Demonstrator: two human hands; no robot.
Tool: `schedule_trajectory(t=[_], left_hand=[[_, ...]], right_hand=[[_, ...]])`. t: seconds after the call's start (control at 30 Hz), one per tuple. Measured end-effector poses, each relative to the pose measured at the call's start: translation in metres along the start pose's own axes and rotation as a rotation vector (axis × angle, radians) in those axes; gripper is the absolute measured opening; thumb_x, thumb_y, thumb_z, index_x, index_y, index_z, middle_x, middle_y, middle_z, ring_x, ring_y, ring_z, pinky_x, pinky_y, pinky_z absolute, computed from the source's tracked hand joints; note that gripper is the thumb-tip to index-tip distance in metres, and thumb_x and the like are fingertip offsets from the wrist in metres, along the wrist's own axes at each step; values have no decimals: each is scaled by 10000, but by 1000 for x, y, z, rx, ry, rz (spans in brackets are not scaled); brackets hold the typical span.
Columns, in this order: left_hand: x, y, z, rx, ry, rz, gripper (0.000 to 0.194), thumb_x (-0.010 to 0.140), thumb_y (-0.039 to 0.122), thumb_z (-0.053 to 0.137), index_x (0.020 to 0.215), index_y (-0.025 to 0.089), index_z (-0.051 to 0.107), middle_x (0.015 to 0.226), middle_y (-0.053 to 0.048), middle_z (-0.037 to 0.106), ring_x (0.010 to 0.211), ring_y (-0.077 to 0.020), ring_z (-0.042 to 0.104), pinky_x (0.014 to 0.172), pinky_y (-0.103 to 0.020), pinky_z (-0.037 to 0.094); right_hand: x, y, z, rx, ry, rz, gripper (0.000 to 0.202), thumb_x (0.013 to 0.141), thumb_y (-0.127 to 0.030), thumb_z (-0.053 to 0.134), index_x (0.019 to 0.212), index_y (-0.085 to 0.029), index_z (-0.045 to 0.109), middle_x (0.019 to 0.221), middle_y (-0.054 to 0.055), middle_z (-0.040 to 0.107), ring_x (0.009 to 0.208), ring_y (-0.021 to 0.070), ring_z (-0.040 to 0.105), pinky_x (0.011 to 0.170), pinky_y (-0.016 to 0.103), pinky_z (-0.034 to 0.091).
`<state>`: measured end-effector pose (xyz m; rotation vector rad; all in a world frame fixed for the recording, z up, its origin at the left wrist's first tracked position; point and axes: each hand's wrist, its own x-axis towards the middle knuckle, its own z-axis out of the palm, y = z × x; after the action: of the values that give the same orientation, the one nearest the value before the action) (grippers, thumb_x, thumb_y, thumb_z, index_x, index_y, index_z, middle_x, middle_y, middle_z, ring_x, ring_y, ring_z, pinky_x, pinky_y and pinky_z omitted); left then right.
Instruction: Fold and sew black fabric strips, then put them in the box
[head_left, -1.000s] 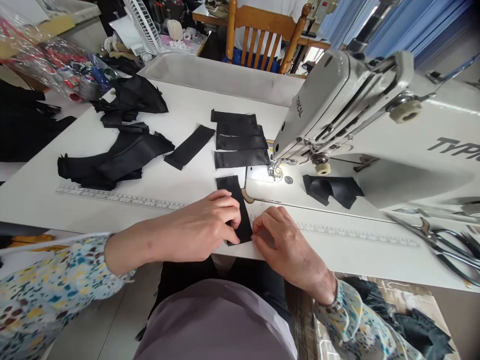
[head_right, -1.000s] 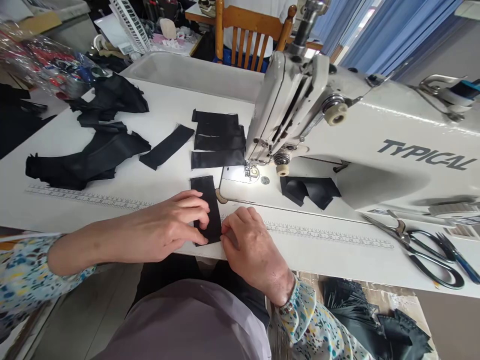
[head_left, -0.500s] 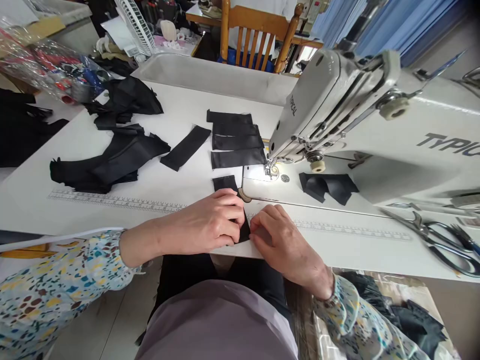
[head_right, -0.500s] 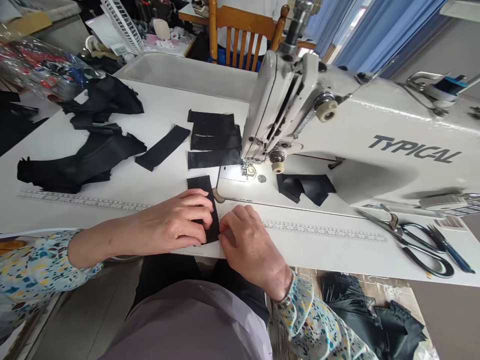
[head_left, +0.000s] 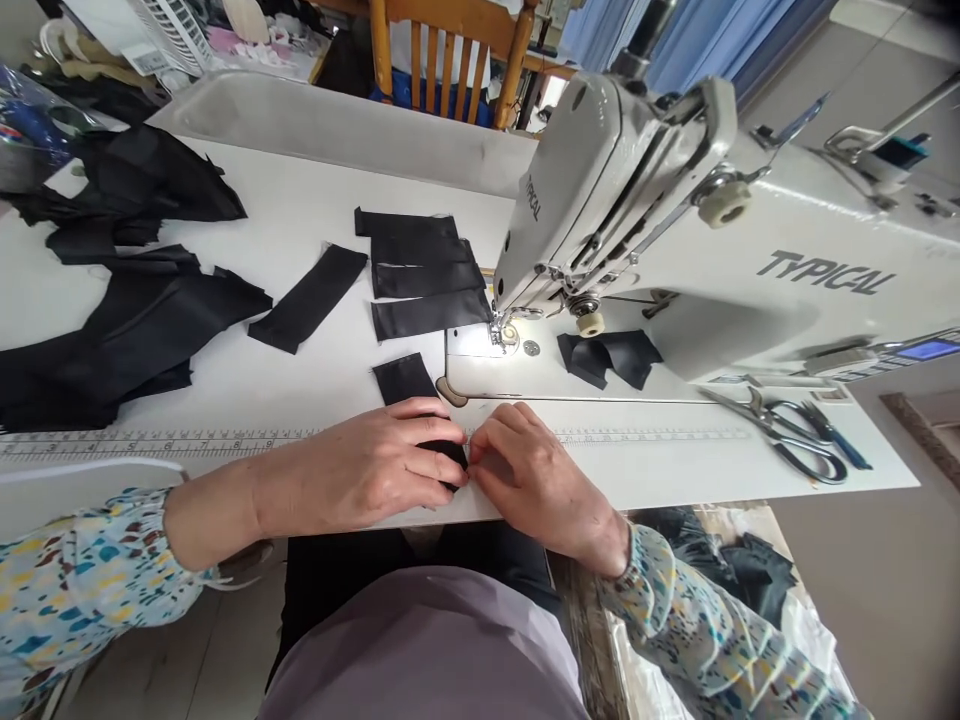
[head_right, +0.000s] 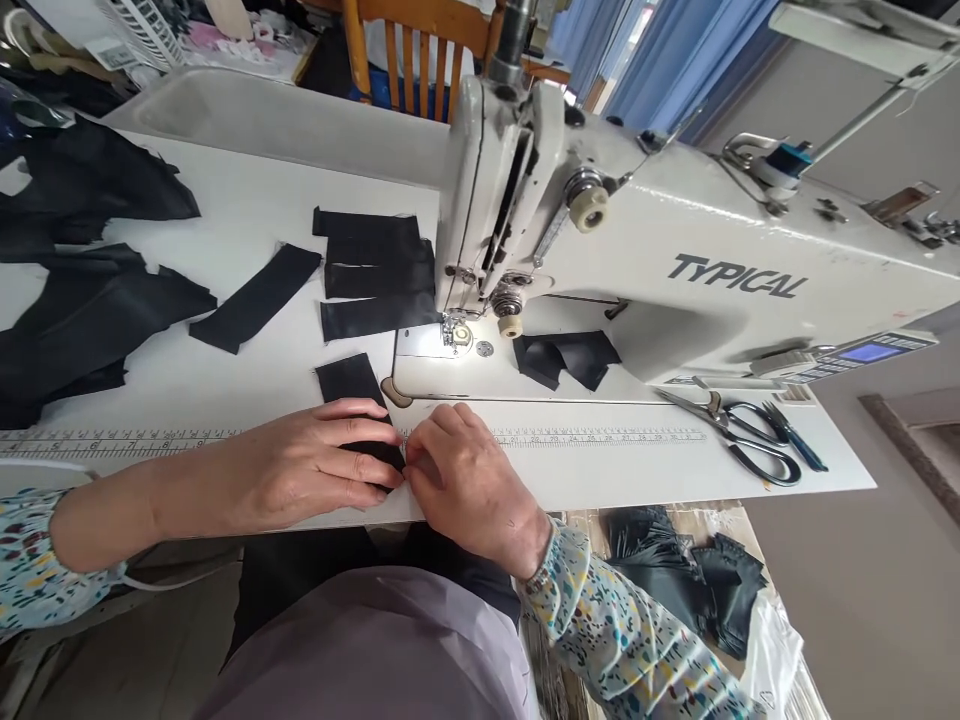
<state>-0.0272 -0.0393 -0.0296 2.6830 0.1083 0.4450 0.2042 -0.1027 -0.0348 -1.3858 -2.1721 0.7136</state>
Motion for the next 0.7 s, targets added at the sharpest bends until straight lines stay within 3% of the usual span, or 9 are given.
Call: schedule_trajectory(t=[0.17, 0.3, 0.5, 0.7], left_hand=[[4, 0, 12, 143, 133, -81, 226, 993, 87, 565, 977, 221, 746, 1145, -27, 770, 1254, -258, 605, 1202, -533, 345], [20, -9, 25, 302, 279, -244, 246, 992, 60, 555, 965, 209, 749, 1107, -24, 780, 1278, -282, 600, 1179, -572, 342], [52, -30, 31, 341, 407, -367, 235, 995, 112, 590, 894, 217, 774, 1083, -18, 791, 1241, -288, 620, 1121, -586, 380], [67, -35, 28, 282, 383, -463, 277, 971, 94, 608, 882, 269, 804, 1171, -1, 771, 1252, -282, 616, 1129, -606, 362]], right_hand=[[-6, 6, -19, 165, 63, 108, 155, 990, -169, 506, 1056, -238, 628, 1052, 52, 607, 990, 203, 578, 867, 365, 515], [-9, 15, -32, -94, 208, 8, 265, 1005, -181, 502, 1229, -236, 633, 1136, 98, 598, 1090, 263, 536, 967, 471, 478], [5, 32, -37, -287, 142, -84, 346, 986, -153, 513, 1314, -190, 618, 1164, 118, 579, 1083, 271, 509, 976, 490, 489], [19, 45, -38, -307, 108, -133, 313, 982, -140, 520, 1259, -210, 646, 1115, 99, 589, 1050, 260, 508, 943, 471, 495]])
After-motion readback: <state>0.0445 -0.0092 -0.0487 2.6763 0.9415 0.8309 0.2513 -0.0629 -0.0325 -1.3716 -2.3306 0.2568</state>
